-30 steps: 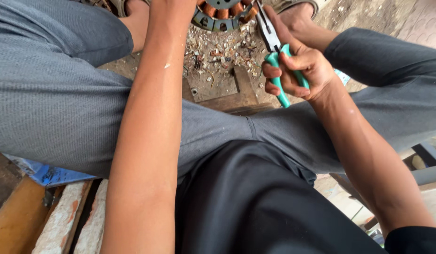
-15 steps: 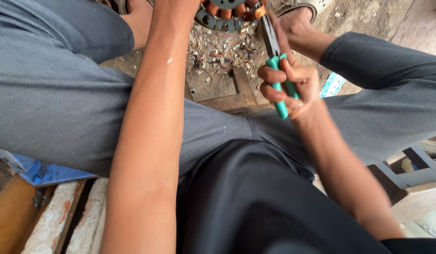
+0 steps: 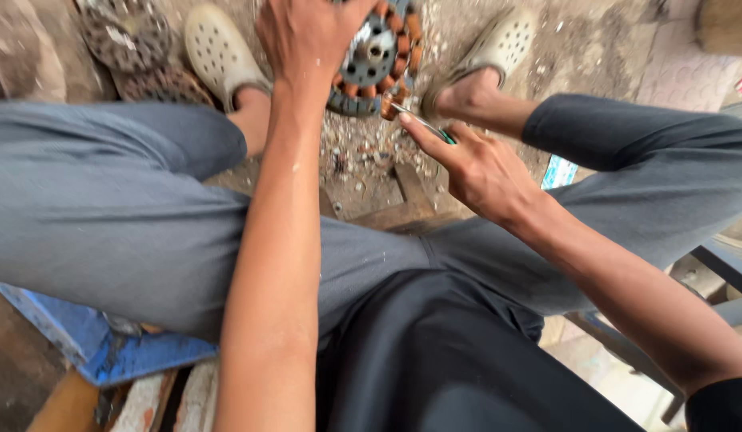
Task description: The person sits cross-legged and uses pliers to pull copper windings out of a motor stator. They repeatedly grip and extract coils, placing the removed copper into a nearby bucket.
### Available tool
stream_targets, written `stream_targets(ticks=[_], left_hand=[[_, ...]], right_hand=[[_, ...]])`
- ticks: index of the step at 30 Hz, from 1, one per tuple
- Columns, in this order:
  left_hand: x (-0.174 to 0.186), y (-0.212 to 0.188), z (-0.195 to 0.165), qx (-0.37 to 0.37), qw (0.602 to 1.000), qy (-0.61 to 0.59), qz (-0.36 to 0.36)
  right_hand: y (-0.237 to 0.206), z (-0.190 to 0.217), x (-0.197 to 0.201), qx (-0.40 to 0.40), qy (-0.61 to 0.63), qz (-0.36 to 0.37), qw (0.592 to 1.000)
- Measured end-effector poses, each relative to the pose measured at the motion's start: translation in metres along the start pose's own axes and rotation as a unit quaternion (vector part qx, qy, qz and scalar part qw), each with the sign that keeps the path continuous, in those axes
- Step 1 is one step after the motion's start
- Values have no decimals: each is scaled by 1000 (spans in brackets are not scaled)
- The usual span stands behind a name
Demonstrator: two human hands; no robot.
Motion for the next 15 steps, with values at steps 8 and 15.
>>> stream_targets(ticks=[8,15], left_hand=[[11,23,-10,99,993,17,68],[5,31,5,174,977,-14,123]], right_hand=[[7,-86,34,-54,78,-298,950],[101,-150,-59,-290,5,158,944]])
Point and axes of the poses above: each hand's wrist, its own y-axis towards the middle knuckle, its own x-axis out of the back of the hand, z = x × y, the point moved 7 cm from there along y, towards the middle knuckle, and after that the axes turned 8 degrees about -y, right-handed, at the moved point
